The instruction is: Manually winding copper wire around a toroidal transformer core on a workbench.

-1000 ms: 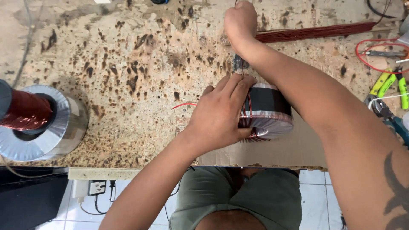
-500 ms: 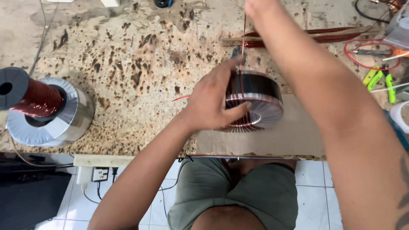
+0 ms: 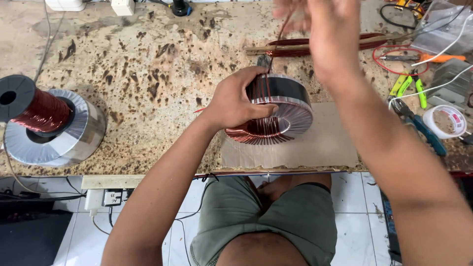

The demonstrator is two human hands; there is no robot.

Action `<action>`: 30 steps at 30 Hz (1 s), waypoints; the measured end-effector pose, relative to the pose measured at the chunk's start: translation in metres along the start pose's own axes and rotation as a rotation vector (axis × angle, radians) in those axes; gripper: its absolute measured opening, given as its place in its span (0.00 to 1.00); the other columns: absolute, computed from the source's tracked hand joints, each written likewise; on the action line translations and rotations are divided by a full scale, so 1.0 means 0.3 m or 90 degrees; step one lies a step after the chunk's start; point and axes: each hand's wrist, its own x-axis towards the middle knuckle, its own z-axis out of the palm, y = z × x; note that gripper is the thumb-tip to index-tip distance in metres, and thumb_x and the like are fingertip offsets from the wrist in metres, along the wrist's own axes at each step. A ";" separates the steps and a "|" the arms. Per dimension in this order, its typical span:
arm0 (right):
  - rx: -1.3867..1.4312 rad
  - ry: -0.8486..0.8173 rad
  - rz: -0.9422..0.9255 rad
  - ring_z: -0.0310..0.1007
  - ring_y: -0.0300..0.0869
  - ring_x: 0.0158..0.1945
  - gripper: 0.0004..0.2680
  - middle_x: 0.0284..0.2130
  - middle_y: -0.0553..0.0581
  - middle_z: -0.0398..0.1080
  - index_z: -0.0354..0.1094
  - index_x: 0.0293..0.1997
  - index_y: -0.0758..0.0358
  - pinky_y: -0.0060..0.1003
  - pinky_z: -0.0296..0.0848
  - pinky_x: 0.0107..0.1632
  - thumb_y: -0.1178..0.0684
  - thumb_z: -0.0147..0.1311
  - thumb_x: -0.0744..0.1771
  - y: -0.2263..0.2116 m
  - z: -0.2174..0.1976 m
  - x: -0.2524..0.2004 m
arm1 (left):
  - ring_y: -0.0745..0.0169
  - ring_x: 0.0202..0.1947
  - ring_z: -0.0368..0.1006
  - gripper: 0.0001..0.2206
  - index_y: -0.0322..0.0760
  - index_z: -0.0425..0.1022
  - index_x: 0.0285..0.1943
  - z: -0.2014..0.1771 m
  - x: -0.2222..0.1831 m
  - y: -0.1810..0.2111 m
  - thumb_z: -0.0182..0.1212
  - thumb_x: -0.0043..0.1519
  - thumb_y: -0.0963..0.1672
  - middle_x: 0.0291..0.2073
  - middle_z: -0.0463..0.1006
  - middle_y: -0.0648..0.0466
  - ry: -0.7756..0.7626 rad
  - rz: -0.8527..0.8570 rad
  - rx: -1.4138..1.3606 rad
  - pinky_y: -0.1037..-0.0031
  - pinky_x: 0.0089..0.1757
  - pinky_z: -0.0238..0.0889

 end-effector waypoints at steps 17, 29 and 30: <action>-0.248 0.066 -0.155 0.79 0.42 0.32 0.02 0.31 0.62 0.72 0.68 0.47 0.73 0.28 0.82 0.29 0.69 0.50 0.73 0.067 0.027 -0.095 | 0.51 0.62 0.73 0.38 0.39 0.71 0.66 0.024 0.018 -0.040 0.75 0.47 0.56 0.63 0.75 0.47 0.056 0.055 0.042 0.65 0.59 0.62; -0.022 0.170 0.116 0.67 0.44 0.15 0.09 0.22 0.61 0.68 0.56 0.45 0.61 0.31 0.70 0.14 0.69 0.34 0.66 0.026 0.056 -0.018 | 0.49 0.63 0.71 0.39 0.40 0.70 0.67 0.015 0.012 -0.027 0.73 0.47 0.57 0.64 0.74 0.46 0.042 0.045 0.037 0.62 0.58 0.62; -0.022 0.171 0.116 0.67 0.44 0.15 0.09 0.22 0.61 0.68 0.56 0.45 0.61 0.31 0.70 0.14 0.69 0.34 0.66 0.031 0.050 -0.007 | 0.49 0.63 0.71 0.39 0.40 0.70 0.67 0.018 0.013 -0.029 0.73 0.47 0.57 0.64 0.74 0.46 0.042 0.046 0.037 0.62 0.58 0.62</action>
